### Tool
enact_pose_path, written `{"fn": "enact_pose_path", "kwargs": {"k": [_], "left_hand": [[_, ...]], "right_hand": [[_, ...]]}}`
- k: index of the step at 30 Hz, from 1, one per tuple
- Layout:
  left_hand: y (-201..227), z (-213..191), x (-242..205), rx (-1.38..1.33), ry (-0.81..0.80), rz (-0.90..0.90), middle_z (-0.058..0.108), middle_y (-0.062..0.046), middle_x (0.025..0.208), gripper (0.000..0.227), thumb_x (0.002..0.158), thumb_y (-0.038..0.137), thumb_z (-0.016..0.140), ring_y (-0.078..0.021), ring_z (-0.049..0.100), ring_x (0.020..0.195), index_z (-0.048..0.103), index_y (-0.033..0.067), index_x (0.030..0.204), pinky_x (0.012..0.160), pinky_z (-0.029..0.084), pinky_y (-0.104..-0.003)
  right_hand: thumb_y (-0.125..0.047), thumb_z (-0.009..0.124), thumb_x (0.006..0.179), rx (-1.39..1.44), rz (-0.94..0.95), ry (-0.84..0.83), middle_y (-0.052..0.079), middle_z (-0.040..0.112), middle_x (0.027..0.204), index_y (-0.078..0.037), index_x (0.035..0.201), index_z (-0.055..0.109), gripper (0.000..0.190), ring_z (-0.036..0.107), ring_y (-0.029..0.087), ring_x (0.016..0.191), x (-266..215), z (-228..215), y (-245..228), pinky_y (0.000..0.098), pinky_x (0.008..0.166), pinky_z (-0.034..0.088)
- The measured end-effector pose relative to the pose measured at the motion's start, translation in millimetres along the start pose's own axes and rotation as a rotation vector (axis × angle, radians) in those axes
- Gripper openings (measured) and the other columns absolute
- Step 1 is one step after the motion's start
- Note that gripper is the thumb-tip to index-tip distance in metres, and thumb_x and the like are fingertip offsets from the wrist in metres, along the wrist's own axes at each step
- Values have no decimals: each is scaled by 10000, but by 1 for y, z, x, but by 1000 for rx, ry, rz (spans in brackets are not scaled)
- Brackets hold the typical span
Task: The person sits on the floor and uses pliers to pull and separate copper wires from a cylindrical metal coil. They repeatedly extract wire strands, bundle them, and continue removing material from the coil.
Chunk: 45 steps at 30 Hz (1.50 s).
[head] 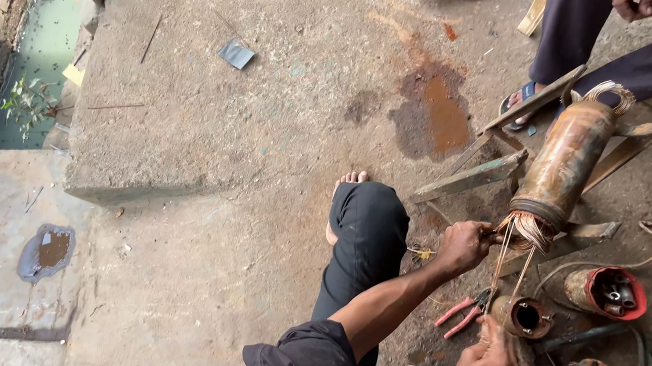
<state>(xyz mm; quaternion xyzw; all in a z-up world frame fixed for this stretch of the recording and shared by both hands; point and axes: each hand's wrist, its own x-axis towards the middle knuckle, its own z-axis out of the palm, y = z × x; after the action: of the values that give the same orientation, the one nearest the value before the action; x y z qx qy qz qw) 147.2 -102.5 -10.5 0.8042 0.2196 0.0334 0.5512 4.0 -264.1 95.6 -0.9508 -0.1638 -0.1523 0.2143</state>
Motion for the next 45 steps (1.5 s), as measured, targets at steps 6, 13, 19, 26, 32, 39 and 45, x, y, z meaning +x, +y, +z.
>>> {"fn": "enact_pose_path", "kwargs": {"k": [6, 13, 19, 26, 32, 39, 45], "left_hand": [[-10, 6, 0, 69, 17, 100, 773, -98, 814, 387, 1011, 501, 647, -175, 646, 603, 808, 184, 1165, 554, 476, -360], [-4, -1, -11, 79, 64, 98, 763, -110, 863, 334, 977, 444, 682, -210, 645, 651, 796, 186, 1156, 597, 525, -435], [6, -3, -11, 25, -84, -90, 771, -76, 880, 254, 1032, 354, 632, -276, 697, 687, 754, 234, 1220, 622, 559, -463], [-14, 3, 3, -81, 53, 150, 780, -104, 1054, 222, 930, 60, 638, -242, 768, 935, 764, 114, 1104, 853, 600, -361], [7, -17, -9, 4, 49, 84, 764, -158, 936, 248, 950, 275, 721, -306, 754, 775, 774, 159, 1163, 740, 584, -425], [22, -30, -21, 40, 38, 100, 753, -189, 869, 310, 947, 358, 729, -300, 720, 698, 788, 187, 1200, 691, 565, -453], [9, -21, -8, 33, -97, -42, 793, -81, 845, 322, 949, 393, 688, -221, 683, 601, 761, 208, 1203, 602, 586, -437]], "right_hand": [[41, 600, 1001, 6, 70, -41, 108, 790, 1092, -78, 1142, 756, 242, 768, 235, 880, -9, -23, -19, 350, 702, 609], [42, 595, 1007, 13, 161, -110, 92, 773, 1054, -91, 1154, 758, 257, 752, 215, 804, -34, -37, -15, 322, 619, 609], [36, 633, 984, 0, 198, -115, 85, 779, 1007, -106, 1074, 771, 217, 767, 220, 881, -44, -63, -25, 330, 698, 606], [29, 651, 972, 101, 108, -12, 97, 764, 1004, -79, 1101, 748, 194, 749, 259, 893, -52, -86, -46, 359, 718, 591], [35, 651, 937, 140, 120, -21, 89, 763, 964, -54, 1098, 732, 201, 754, 244, 853, -56, -106, -59, 339, 704, 597], [87, 633, 890, 101, 118, -28, 80, 772, 976, -39, 1091, 730, 257, 752, 244, 851, -70, -135, -61, 347, 735, 597], [97, 634, 863, 93, 152, -63, 75, 774, 970, -37, 1081, 740, 277, 757, 238, 848, -67, -149, -63, 345, 728, 600]]}}
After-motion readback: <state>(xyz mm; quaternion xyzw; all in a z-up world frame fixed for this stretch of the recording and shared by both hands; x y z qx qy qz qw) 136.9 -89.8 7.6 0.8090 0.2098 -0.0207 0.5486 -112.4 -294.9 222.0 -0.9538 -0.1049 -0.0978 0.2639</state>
